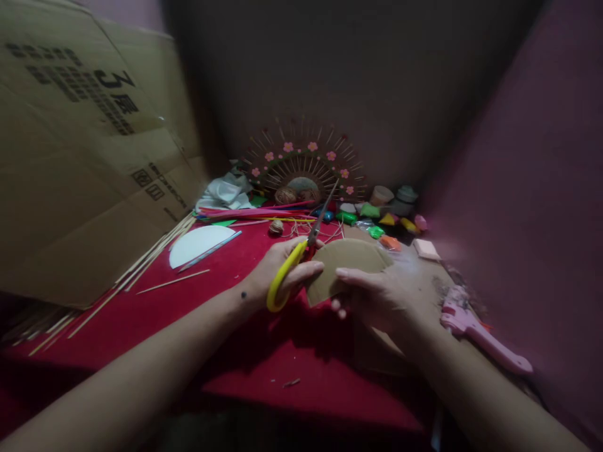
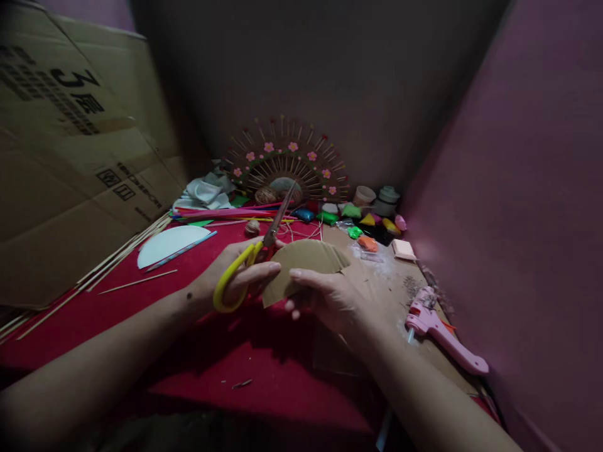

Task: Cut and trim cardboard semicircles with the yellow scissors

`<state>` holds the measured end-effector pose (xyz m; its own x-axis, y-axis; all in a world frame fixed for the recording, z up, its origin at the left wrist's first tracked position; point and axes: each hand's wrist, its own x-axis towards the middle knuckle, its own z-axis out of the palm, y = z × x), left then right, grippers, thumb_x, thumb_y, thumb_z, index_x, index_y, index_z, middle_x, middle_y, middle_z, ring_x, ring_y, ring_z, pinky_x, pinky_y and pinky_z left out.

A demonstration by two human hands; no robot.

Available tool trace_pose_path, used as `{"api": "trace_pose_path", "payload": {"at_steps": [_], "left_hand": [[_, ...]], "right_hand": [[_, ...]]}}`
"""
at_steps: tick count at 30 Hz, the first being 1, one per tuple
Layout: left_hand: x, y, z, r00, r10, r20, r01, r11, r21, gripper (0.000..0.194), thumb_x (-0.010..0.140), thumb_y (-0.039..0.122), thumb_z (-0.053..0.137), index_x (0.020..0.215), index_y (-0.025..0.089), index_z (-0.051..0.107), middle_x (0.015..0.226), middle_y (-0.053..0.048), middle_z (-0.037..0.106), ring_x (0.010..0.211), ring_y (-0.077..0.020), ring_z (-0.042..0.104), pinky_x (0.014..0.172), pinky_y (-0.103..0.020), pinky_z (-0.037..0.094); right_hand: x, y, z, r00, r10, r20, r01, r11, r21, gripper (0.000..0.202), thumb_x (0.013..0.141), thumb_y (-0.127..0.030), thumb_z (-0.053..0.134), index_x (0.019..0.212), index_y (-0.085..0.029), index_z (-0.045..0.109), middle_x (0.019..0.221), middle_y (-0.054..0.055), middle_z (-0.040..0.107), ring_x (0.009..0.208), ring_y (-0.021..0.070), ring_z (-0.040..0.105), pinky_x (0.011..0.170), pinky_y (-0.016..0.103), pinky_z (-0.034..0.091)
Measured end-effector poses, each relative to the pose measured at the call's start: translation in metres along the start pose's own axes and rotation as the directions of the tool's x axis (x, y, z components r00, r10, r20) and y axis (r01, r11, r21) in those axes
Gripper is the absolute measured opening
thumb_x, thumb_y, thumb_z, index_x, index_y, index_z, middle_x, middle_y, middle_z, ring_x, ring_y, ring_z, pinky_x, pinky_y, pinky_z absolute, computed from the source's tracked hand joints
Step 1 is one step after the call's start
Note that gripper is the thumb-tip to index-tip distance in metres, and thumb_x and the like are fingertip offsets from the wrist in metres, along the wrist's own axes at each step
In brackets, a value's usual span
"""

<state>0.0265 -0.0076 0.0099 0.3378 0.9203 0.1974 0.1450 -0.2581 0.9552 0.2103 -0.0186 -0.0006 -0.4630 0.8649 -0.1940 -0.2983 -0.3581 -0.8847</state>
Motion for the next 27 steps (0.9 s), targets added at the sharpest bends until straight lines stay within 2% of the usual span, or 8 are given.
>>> {"api": "trace_pose_path", "payload": {"at_steps": [1,3,6,9,11,14,20,27], "left_hand": [[0.0,-0.001,0.002,1.0,-0.009,-0.014,0.008,1.0,-0.014,0.035,0.075,0.038,0.059,0.102,0.018,0.053,0.058,0.007,0.051,0.045,-0.008,0.047,0.045,-0.021,0.039],[0.002,-0.005,0.004,0.997,-0.025,-0.072,0.024,1.0,-0.019,0.038,0.079,0.041,0.054,0.108,0.018,0.048,0.059,0.005,0.052,0.045,-0.0095,0.05,0.043,-0.021,0.039],[0.005,-0.014,0.006,0.989,-0.023,-0.148,0.03,0.998,0.047,0.041,0.08,0.037,0.049,0.116,0.018,0.041,0.073,-0.001,0.059,0.061,-0.0141,0.059,0.051,-0.024,0.046],[0.003,-0.021,0.007,0.996,-0.018,-0.092,0.032,0.987,0.154,0.04,0.08,0.029,0.047,0.119,0.021,0.04,0.082,-0.003,0.06,0.071,-0.015,0.061,0.059,-0.027,0.049],[0.0,-0.024,0.01,1.0,-0.016,0.008,0.013,0.967,0.256,0.037,0.082,0.027,0.045,0.118,0.023,0.042,0.084,-0.003,0.06,0.072,-0.0152,0.061,0.062,-0.028,0.05],[-0.004,-0.025,0.014,0.997,0.036,0.074,-0.061,0.927,0.37,0.038,0.085,0.023,0.04,0.123,0.024,0.039,0.085,-0.003,0.059,0.075,-0.0166,0.06,0.07,-0.032,0.05],[-0.006,-0.019,0.02,0.981,0.168,0.096,-0.191,0.761,0.619,0.041,0.083,0.02,0.036,0.123,0.013,0.038,0.103,-0.015,0.057,0.093,-0.0246,0.057,0.081,-0.042,0.047],[-0.008,-0.018,0.021,0.979,0.193,0.066,-0.187,0.723,0.665,0.044,0.081,0.016,0.033,0.124,0.007,0.037,0.099,-0.016,0.057,0.09,-0.0244,0.058,0.077,-0.039,0.049]], "right_hand": [[0.001,0.0,0.001,1.0,-0.015,-0.012,0.015,0.999,0.041,0.009,0.072,-0.024,0.065,0.069,-0.016,0.063,0.055,0.0,0.063,0.047,0.0116,0.059,0.046,0.022,0.049],[0.002,-0.001,0.001,0.989,-0.133,-0.068,0.14,0.983,0.114,0.005,0.072,-0.02,0.065,0.071,-0.016,0.063,0.058,-0.001,0.065,0.05,0.0111,0.061,0.051,0.023,0.052],[0.005,-0.009,-0.005,0.926,-0.338,-0.169,0.367,0.91,0.191,0.015,0.073,-0.02,0.065,0.087,-0.018,0.062,0.072,0.001,0.07,0.061,0.0149,0.066,0.063,0.031,0.056],[0.006,-0.018,-0.013,0.876,-0.418,-0.239,0.474,0.837,0.274,0.022,0.074,-0.022,0.064,0.095,-0.02,0.059,0.084,0.004,0.073,0.078,0.0202,0.07,0.078,0.04,0.055],[0.005,-0.021,-0.016,0.87,-0.424,-0.251,0.487,0.815,0.313,0.02,0.075,-0.025,0.063,0.094,-0.02,0.06,0.086,0.005,0.073,0.085,0.022,0.069,0.087,0.044,0.052],[0.004,-0.022,-0.02,0.876,-0.415,-0.244,0.479,0.804,0.352,0.019,0.077,-0.027,0.063,0.094,-0.02,0.061,0.085,0.005,0.073,0.091,0.0235,0.068,0.094,0.049,0.046],[0.006,-0.016,-0.022,0.877,-0.415,-0.241,0.479,0.791,0.381,0.014,0.078,-0.029,0.061,0.09,-0.022,0.062,0.088,0.004,0.073,0.102,0.0233,0.064,0.098,0.052,0.042],[0.007,-0.013,-0.02,0.873,-0.41,-0.263,0.485,0.782,0.391,0.01,0.076,-0.029,0.065,0.082,-0.023,0.062,0.09,0.004,0.073,0.101,0.023,0.064,0.097,0.051,0.043]]}}
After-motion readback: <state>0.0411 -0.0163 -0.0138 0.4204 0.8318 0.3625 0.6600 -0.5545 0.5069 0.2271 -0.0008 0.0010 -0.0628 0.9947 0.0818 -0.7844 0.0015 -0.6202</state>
